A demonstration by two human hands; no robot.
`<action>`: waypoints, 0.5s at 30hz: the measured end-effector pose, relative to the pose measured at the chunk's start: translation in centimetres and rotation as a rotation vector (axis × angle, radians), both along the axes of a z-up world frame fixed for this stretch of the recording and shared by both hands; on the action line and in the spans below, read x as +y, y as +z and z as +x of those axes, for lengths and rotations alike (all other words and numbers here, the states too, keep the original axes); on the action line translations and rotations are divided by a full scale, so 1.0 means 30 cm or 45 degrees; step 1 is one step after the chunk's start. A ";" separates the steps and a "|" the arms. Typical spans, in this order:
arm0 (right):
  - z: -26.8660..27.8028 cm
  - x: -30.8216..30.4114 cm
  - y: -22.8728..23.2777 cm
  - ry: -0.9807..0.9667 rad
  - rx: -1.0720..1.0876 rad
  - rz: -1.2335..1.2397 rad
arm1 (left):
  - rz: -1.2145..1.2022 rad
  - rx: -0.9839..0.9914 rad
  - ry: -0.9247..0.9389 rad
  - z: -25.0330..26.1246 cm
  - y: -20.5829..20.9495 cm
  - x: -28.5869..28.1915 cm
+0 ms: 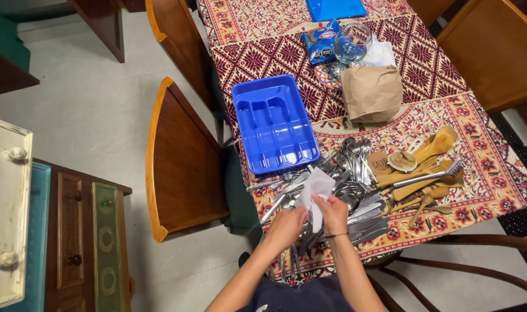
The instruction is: Wiping silverware with a cloth and sorting them into a blue plastic tray
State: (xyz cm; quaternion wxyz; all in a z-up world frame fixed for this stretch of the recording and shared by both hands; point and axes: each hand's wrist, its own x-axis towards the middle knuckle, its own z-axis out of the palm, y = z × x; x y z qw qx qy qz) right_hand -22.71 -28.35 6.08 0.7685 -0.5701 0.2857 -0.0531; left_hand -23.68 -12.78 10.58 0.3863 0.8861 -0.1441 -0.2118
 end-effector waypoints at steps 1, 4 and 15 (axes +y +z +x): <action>0.013 0.007 0.029 -0.003 0.001 0.000 | 0.000 0.001 -0.003 0.003 0.033 0.009; 0.057 0.014 0.079 0.075 -0.019 -0.131 | 0.001 0.013 0.043 0.013 0.103 0.032; 0.188 -0.024 -0.005 0.111 -0.239 -0.636 | 0.022 -0.032 0.108 0.062 0.134 0.066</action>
